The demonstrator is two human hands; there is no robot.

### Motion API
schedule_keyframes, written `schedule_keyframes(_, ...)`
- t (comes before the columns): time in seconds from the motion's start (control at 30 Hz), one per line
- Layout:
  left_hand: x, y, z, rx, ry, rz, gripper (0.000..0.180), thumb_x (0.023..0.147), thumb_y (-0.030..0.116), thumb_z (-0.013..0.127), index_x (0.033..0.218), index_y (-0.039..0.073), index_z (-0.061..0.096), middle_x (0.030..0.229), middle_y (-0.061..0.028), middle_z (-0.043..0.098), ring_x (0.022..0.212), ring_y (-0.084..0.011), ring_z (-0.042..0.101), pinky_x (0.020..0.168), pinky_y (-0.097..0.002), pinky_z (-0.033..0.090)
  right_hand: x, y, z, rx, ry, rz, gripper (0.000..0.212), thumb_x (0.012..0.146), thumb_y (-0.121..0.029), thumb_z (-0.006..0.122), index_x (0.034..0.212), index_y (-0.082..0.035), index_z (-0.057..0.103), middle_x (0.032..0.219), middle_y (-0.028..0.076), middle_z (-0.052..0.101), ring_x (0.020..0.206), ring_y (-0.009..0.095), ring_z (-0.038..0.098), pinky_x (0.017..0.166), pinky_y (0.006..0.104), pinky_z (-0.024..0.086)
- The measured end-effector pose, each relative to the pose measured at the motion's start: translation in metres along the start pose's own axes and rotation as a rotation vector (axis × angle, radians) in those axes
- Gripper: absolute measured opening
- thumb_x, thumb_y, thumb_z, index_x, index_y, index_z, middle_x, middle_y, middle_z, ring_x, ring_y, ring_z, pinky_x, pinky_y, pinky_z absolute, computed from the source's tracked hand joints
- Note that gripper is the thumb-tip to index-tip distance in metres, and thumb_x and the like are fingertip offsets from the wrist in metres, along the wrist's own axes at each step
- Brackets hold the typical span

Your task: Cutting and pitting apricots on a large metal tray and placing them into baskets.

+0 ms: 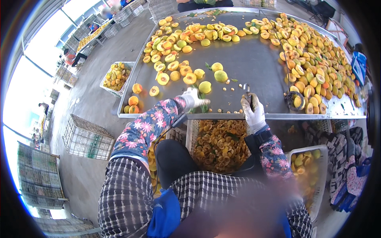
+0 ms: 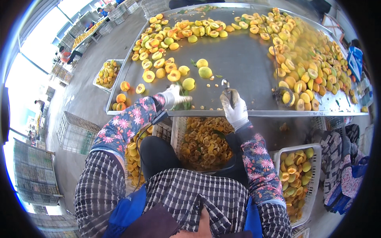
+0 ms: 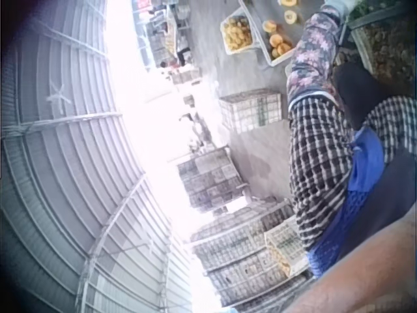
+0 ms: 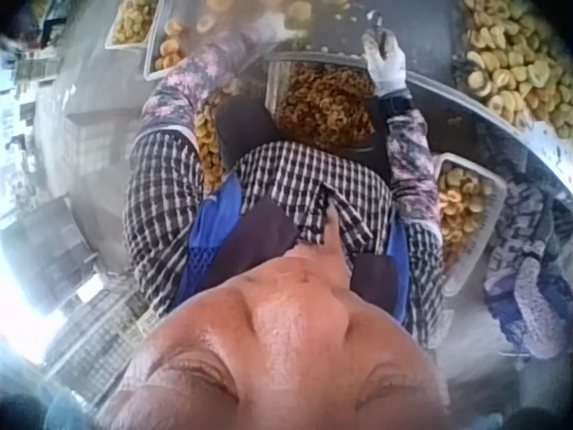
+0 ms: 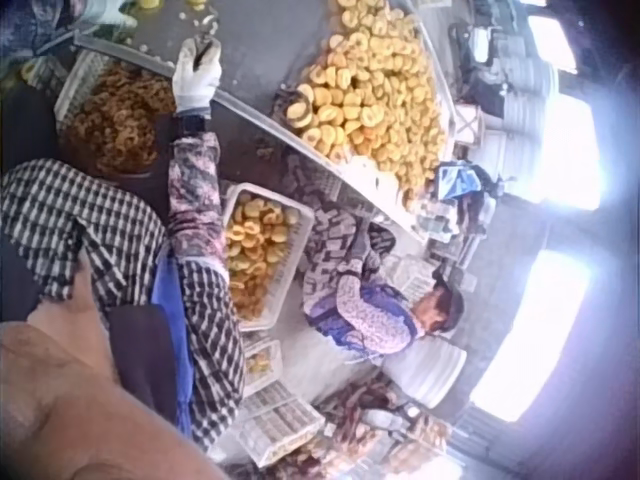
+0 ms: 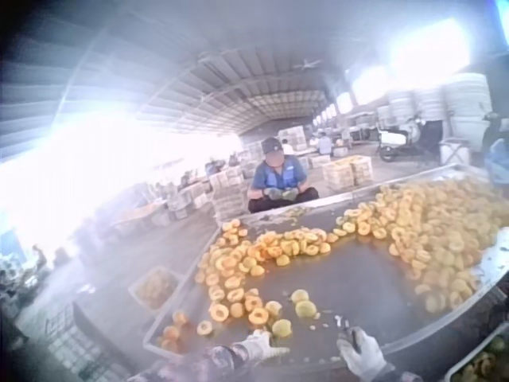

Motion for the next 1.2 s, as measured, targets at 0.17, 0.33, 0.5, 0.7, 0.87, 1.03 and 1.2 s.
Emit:
schedule_keyframes(0.17,-0.031,0.037,0.019,-0.056,-0.044,0.1,0.062,0.09,0.058,0.046,0.14,0.022,0.042,0.141,-0.022,0.036,0.129,-0.0397,0.038,0.109,-0.0426,0.033,0.003,-0.002,-0.003,-0.053,0.039,0.013,0.025,0.091,-0.022,0.059,0.103,-0.001,0.054,0.073,0.005,0.058,0.063,0.012,0.054,0.061,0.0271,0.045)
schedule_keyframes(0.33,-0.043,0.101,0.028,-0.066,-0.135,0.275,0.048,0.095,0.051,0.04,0.127,0.02,0.056,0.138,-0.0135,0.047,0.121,-0.0341,0.048,0.103,-0.0398,0.038,0.003,0.005,-0.004,0.011,0.108,0.028,0.022,0.092,-0.021,0.059,0.101,-0.001,0.055,0.071,0.007,0.058,0.062,0.014,0.055,0.059,0.0294,0.046)
schedule_keyframes(0.5,-0.026,0.101,0.035,-0.209,-0.159,0.287,0.063,0.088,0.062,0.046,0.119,0.011,0.062,0.117,-0.0191,0.062,0.116,-0.0313,0.055,0.1,-0.0388,0.04,0.004,-0.006,-0.001,0.469,0.203,0.275,0.019,0.092,-0.022,0.06,0.099,-0.005,0.054,0.063,0.0,0.052,0.05,0.008,0.048,0.045,0.0238,0.038)
schedule_keyframes(0.7,-0.067,0.11,0.022,-0.464,-0.203,0.495,0.043,0.086,0.033,0.07,0.116,0.003,0.061,0.108,-0.0081,0.066,0.106,-0.0162,0.059,0.094,-0.031,0.045,0.007,-0.014,-0.028,0.442,0.415,0.31,0.025,0.097,-0.031,0.052,0.103,-0.007,0.055,0.053,0.0,0.048,0.035,0.008,0.041,0.03,0.0213,0.028)
schedule_keyframes(0.87,-0.081,0.119,-0.004,-0.493,-0.289,0.633,0.034,0.087,0.033,0.068,0.108,0.006,0.067,0.097,-0.0038,0.069,0.091,-0.0157,0.064,0.087,-0.0314,0.05,0.01,-0.015,-0.04,0.428,0.455,0.313,0.021,0.097,-0.029,0.052,0.099,-0.008,0.053,0.051,0.0,0.047,0.035,0.009,0.039,0.032,0.0219,0.028)
schedule_keyframes(1.03,0.02,0.098,-0.01,-0.313,0.221,0.688,0.049,0.087,0.042,0.063,0.122,0.008,0.059,0.124,-0.0133,0.059,0.11,-0.0254,0.059,0.095,-0.0375,0.046,0.014,0.0,-0.019,0.363,0.403,0.223,0.013,0.097,-0.019,0.054,0.102,-0.007,0.052,0.06,-0.004,0.046,0.047,0.007,0.041,0.042,0.0221,0.033)
schedule_keyframes(1.2,0.042,0.139,0.008,0.126,0.106,0.444,0.07,0.086,0.062,0.049,0.143,0.024,0.038,0.155,-0.012,0.019,0.142,-0.033,0.019,0.114,-0.0466,0.022,-0.001,-0.009,-0.029,0.338,0.388,0.274,0.016,0.097,-0.022,0.054,0.106,-0.008,0.052,0.056,-0.003,0.045,0.044,0.006,0.04,0.04,0.0214,0.031)
Point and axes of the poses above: each hand's wrist, its own x-axis towards the middle knuckle, its own z-axis out of the palm, y = z × x, the point moved 1 cm from there along x, towards the middle knuckle
